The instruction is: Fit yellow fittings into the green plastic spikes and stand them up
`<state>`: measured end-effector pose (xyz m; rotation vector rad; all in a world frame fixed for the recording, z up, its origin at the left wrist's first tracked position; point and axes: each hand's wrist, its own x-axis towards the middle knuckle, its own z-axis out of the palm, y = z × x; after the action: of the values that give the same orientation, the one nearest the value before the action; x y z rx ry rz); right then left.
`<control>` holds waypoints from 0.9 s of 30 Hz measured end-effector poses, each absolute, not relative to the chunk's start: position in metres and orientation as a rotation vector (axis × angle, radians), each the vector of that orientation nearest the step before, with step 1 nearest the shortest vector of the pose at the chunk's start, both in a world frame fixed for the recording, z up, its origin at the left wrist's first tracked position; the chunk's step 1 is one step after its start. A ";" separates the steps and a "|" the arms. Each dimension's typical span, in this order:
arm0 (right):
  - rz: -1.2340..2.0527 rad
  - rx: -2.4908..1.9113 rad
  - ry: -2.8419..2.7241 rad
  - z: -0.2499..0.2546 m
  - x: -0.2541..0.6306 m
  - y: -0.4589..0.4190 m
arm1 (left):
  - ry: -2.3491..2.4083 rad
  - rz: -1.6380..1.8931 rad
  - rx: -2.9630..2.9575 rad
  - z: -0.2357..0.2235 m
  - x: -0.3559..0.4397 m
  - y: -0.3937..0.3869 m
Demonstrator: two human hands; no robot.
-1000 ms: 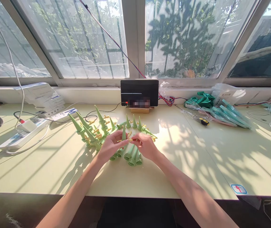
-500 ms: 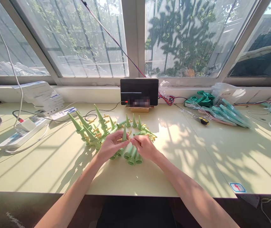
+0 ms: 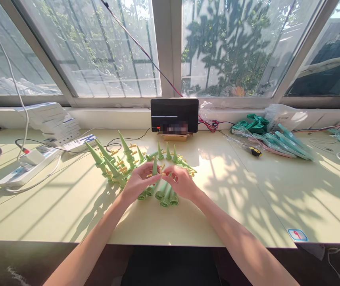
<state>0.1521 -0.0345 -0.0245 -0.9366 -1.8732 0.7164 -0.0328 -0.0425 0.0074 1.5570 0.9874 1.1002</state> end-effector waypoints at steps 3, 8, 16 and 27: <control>0.724 -0.940 -1.883 -0.029 0.152 -0.033 | 0.990 1.099 1.546 0.008 -0.033 -0.042; 0.730 -0.907 -1.895 -0.031 0.151 -0.033 | 0.965 1.102 1.562 0.008 -0.033 -0.042; 0.819 -0.928 -1.920 -0.018 0.149 -0.040 | 0.903 1.122 1.551 0.005 -0.032 -0.041; 1.031 -0.973 -1.788 -0.026 0.141 -0.039 | 0.902 1.144 1.572 0.003 -0.032 -0.040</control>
<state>0.1413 -0.0387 -0.0263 -0.9725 -1.7875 1.0309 -0.0321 -0.0404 0.0027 1.5718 0.9019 1.1438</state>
